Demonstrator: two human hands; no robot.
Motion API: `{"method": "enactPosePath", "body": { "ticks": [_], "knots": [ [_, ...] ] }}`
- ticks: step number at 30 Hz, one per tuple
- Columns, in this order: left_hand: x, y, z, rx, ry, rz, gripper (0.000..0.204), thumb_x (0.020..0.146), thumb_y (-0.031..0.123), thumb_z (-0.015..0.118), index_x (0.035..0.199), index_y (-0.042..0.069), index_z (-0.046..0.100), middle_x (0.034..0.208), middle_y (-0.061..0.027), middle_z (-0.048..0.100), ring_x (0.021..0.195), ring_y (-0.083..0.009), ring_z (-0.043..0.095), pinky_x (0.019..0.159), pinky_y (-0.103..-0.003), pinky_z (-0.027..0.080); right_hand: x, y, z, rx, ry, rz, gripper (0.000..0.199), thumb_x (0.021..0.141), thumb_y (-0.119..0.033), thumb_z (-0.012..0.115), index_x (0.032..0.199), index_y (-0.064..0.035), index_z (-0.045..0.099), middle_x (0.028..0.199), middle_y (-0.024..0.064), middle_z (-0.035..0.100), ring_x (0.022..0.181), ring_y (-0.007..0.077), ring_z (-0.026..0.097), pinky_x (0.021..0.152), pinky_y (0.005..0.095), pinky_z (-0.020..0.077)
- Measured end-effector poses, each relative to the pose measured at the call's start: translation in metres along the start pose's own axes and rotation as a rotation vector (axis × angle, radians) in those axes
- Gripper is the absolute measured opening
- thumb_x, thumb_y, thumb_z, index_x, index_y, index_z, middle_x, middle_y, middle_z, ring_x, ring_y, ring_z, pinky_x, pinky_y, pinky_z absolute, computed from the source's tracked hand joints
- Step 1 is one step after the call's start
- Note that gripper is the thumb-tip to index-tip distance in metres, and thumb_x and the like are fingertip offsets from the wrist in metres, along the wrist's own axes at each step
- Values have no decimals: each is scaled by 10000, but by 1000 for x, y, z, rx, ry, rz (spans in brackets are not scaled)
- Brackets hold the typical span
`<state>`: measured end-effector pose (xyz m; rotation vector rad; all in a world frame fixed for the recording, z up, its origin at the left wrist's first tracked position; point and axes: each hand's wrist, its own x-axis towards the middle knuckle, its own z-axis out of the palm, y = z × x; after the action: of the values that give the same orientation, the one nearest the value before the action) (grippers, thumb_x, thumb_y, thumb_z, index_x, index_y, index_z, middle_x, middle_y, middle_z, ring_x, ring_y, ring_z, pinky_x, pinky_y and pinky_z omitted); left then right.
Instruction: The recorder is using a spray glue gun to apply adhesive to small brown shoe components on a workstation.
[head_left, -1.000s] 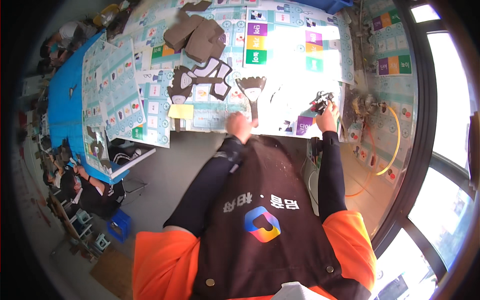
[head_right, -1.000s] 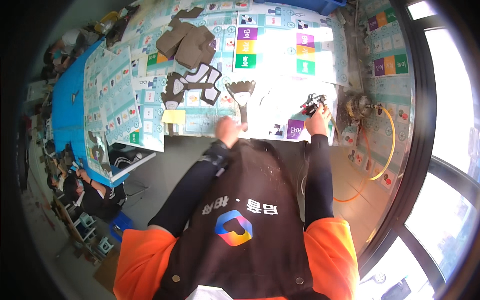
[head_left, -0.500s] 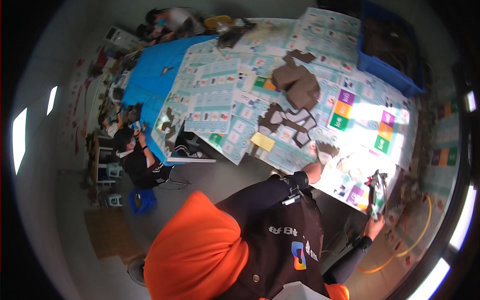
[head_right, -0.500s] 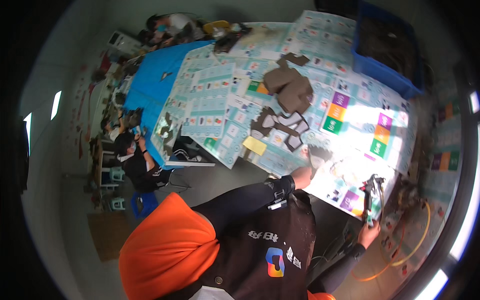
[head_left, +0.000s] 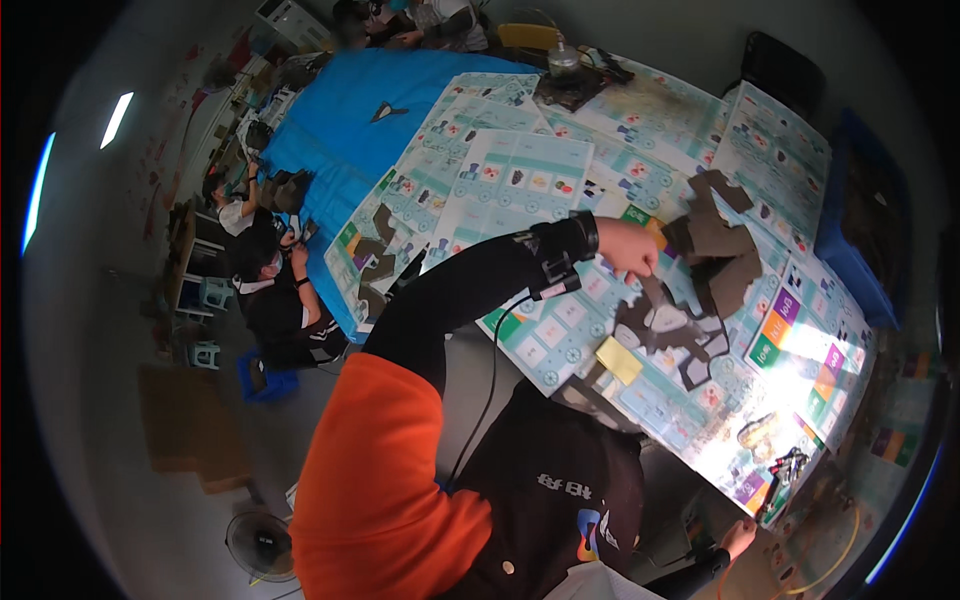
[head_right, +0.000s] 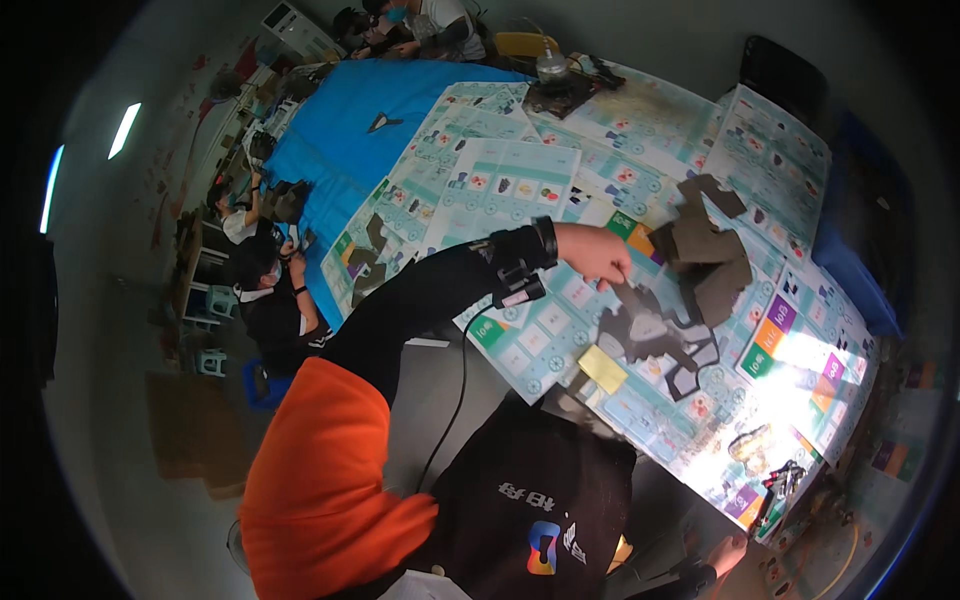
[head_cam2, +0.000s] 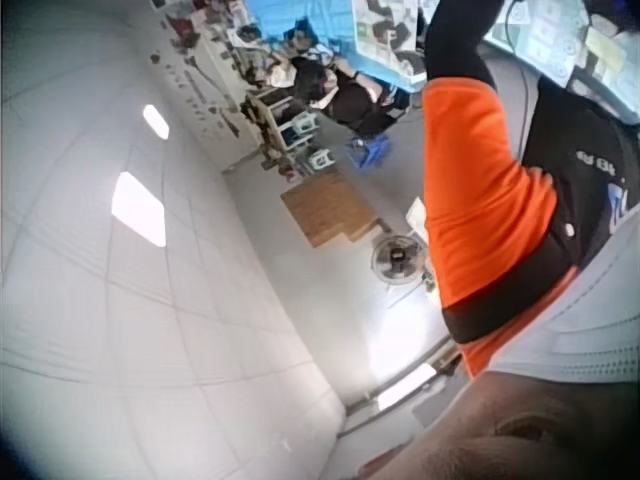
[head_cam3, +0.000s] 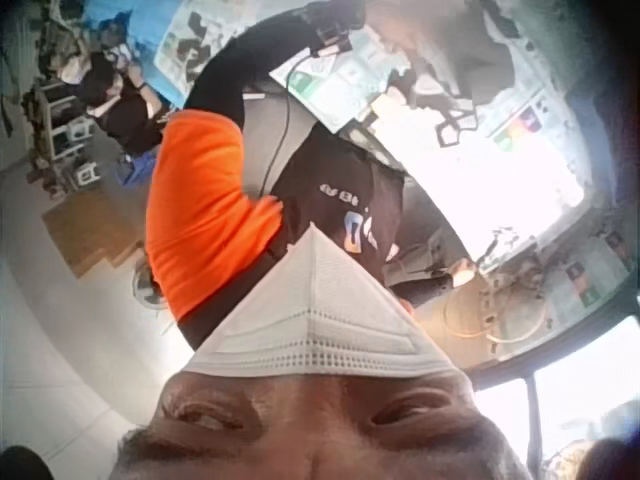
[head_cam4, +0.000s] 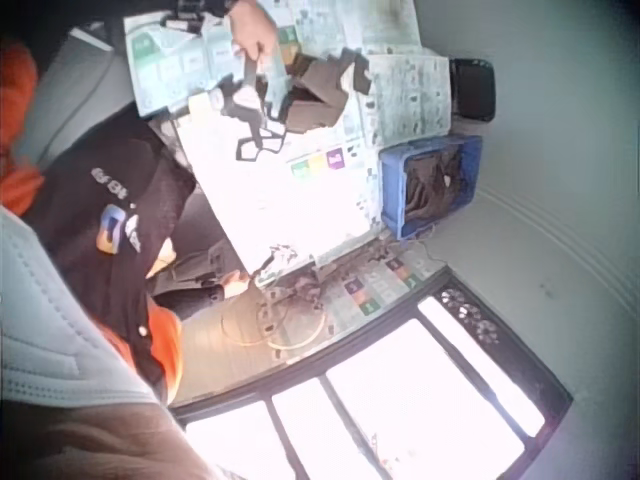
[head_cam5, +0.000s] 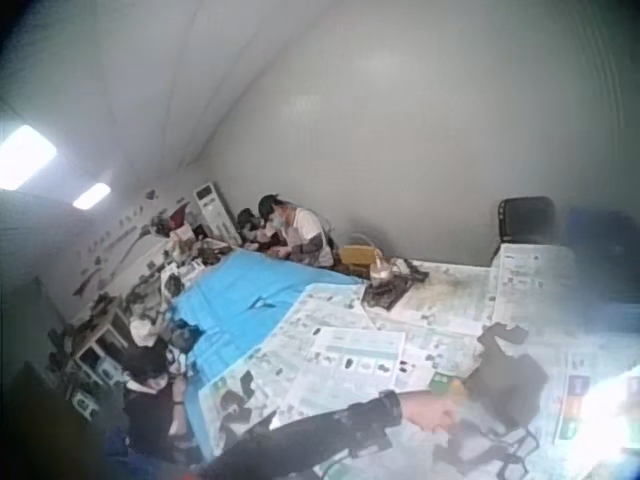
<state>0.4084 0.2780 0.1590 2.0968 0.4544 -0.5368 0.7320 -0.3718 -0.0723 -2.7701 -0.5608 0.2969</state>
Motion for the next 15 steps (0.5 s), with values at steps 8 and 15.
{"method": "enactPosePath", "body": {
  "ticks": [8, 15],
  "knots": [
    [-234, -377, -196, -528, 953, 68, 238, 920, 229, 502, 952, 9, 586, 851, -22, 643, 581, -71, 522, 524, -220, 409, -124, -110, 22, -255, -270, 104, 249, 803, -111, 492, 970, 43, 592, 904, 192, 619, 839, 285, 591, 770, 354, 459],
    [-427, -685, -200, -1090, 1682, -283, 357, 956, 277, 455, 1120, -35, 515, 1046, -96, 640, 618, -87, 474, 487, -193, 380, -162, -264, 44, -305, -355, 151, 244, 836, -132, 476, 971, 31, 598, 883, 185, 616, 822, 281, 590, 749, 360, 459]
  ]
}}
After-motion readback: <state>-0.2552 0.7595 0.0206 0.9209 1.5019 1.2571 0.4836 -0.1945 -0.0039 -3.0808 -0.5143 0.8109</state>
